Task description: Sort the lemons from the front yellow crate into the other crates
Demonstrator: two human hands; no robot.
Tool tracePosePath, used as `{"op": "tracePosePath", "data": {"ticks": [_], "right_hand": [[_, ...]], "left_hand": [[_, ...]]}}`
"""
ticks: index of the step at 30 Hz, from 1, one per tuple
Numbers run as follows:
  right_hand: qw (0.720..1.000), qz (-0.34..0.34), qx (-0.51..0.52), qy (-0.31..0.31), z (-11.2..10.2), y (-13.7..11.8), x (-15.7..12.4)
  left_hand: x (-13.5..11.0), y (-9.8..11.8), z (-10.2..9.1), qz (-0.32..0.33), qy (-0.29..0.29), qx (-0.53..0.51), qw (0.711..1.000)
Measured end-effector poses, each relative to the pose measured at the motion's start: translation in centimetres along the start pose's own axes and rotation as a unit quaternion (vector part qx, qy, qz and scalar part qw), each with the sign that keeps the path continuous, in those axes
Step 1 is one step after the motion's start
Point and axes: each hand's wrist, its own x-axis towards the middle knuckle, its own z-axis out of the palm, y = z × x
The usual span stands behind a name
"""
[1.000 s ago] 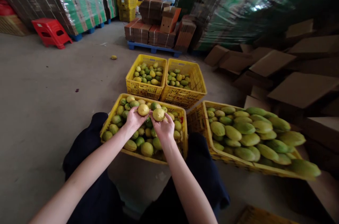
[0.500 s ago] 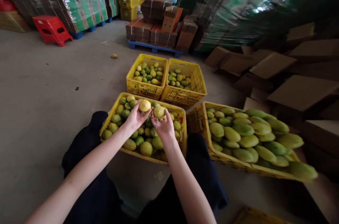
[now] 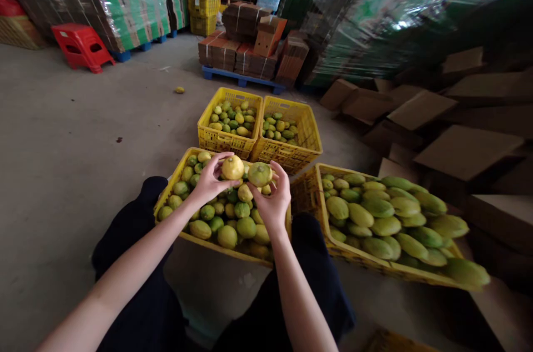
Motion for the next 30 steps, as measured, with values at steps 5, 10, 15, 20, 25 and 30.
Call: {"op": "tracePosePath", "data": {"ticks": [5,10,15,20,25,30], "right_hand": [[0.996,0.040,0.084,0.008,0.4,-0.5,-0.3],[0.982,0.106,0.148,-0.045,0.1,-1.0,0.3],[0.949,0.185,0.241,-0.083,-0.2,-0.9,1.1],[0.932,0.232,0.261,-0.096,0.0,-0.7,1.1],[0.939,0.244,0.220,-0.101,0.4,0.0,0.7],[0.923,0.270,0.244,-0.123,0.4,0.6,1.0]], "left_hand": [[-0.4,0.5,0.3,-0.057,0.031,-0.115,0.991],[0.1,0.8,-0.2,-0.097,0.016,-0.123,0.988],[0.5,0.4,-0.5,-0.161,0.024,-0.190,0.968],[0.4,0.6,0.3,-0.214,0.059,-0.225,0.949],[-0.3,0.5,1.2,-0.212,0.057,-0.150,0.964],[-0.5,0.0,1.1,-0.209,0.049,-0.095,0.972]]}}
